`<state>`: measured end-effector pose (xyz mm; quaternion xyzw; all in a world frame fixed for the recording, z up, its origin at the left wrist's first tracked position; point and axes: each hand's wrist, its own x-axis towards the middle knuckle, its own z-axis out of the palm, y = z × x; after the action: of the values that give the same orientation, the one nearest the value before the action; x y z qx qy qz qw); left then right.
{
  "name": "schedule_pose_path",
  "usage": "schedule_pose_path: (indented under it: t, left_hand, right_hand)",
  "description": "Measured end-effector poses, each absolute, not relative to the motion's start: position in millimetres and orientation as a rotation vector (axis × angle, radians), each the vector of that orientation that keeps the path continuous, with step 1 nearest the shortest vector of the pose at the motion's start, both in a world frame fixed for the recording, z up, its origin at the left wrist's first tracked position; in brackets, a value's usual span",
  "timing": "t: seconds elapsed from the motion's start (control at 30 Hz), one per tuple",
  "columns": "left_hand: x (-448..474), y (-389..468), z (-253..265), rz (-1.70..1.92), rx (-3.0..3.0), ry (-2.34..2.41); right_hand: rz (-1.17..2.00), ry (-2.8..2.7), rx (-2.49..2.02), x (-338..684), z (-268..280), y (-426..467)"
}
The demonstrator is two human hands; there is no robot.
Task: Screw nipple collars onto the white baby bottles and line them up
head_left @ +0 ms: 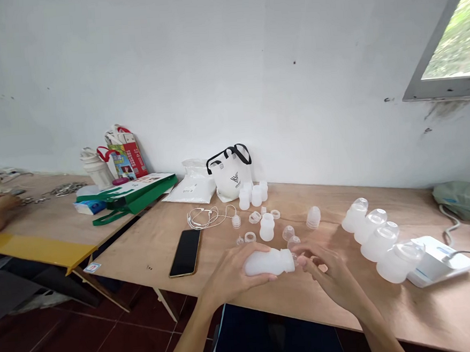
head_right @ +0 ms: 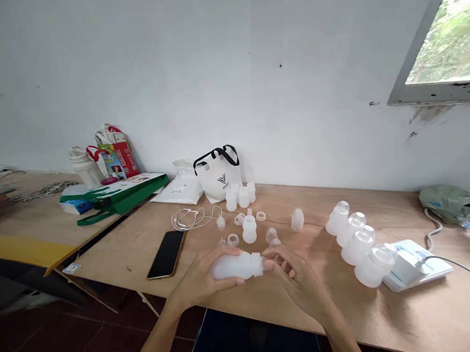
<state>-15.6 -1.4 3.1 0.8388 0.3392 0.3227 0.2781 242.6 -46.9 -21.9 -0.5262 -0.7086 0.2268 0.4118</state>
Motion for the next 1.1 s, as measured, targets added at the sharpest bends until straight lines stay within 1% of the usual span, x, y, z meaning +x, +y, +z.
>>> schedule_pose_path:
  t: [0.13, 0.37, 0.77, 0.83, 1.0, 1.1]
  left_hand:
    - [-16.3, -1.3, 4.4, 0.864, 2.252, 0.928]
    - [-14.2, -2.1, 4.9, 0.805, 2.289, 0.922]
    - [-21.1, 3.2, 4.6, 0.821, 2.196, 0.937]
    - [-21.1, 3.3, 2.9, 0.888, 2.155, 0.979]
    - [-23.3, 4.1, -2.2, 1.022, 2.054, 1.025]
    - [-24.4, 7.9, -4.6, 1.123, 2.027, 0.915]
  right_hand:
    - [0.543, -1.82, -1.299, 240.0, -21.3, -50.1]
    - [0.368, -1.775, -1.38, 231.0, -24.6, -48.6]
    - [0.58, -1.896, -1.341, 247.6, -30.4, -43.1]
    - [0.533, -1.857, -1.372, 250.3, -34.6, -37.8]
    - [0.235, -1.807, -1.624, 258.8, -54.1, -17.6]
    - [0.203, -1.897, -1.682, 263.7, -67.7, -9.2]
